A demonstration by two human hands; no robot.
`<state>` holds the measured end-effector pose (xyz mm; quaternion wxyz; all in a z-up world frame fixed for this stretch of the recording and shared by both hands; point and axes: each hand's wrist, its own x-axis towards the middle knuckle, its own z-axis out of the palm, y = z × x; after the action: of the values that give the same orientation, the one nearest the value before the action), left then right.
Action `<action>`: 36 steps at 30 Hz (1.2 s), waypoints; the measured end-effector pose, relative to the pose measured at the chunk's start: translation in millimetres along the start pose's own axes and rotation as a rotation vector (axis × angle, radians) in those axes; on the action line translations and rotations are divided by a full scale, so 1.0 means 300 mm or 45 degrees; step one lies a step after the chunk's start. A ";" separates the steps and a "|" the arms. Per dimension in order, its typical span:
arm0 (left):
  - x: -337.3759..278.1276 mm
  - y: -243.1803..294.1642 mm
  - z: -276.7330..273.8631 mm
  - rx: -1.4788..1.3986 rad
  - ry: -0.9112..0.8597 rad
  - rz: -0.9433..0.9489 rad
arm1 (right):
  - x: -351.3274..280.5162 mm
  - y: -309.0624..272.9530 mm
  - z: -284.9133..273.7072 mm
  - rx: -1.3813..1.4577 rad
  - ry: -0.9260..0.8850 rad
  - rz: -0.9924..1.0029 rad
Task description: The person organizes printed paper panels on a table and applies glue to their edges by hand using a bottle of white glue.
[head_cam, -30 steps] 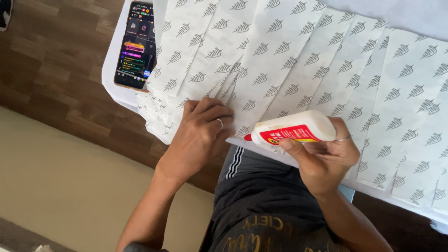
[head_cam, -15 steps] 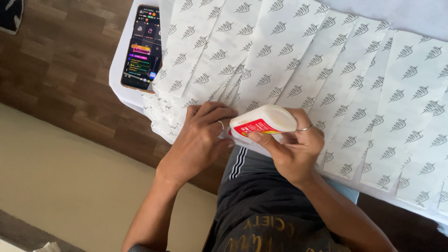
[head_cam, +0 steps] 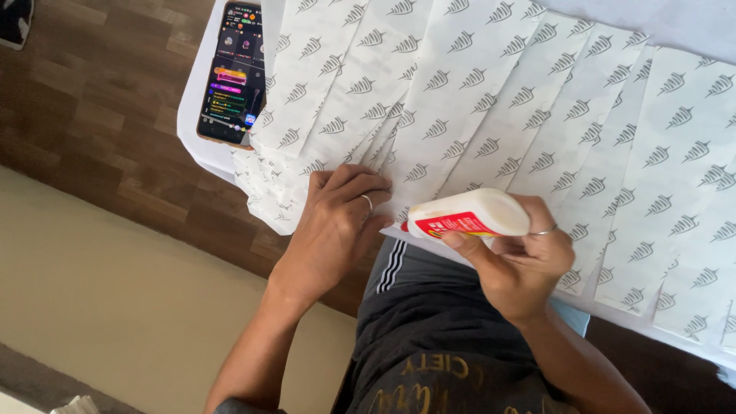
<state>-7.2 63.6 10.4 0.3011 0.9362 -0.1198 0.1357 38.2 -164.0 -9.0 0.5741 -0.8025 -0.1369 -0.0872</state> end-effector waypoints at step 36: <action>0.075 0.186 0.023 -0.013 0.189 0.052 | 0.331 0.103 -0.683 0.339 0.315 0.511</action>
<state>-2.0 12.1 42.1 0.3112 0.9194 -0.1168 0.2103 145.7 -355.2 59.5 0.6928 -0.7142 0.0858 -0.0502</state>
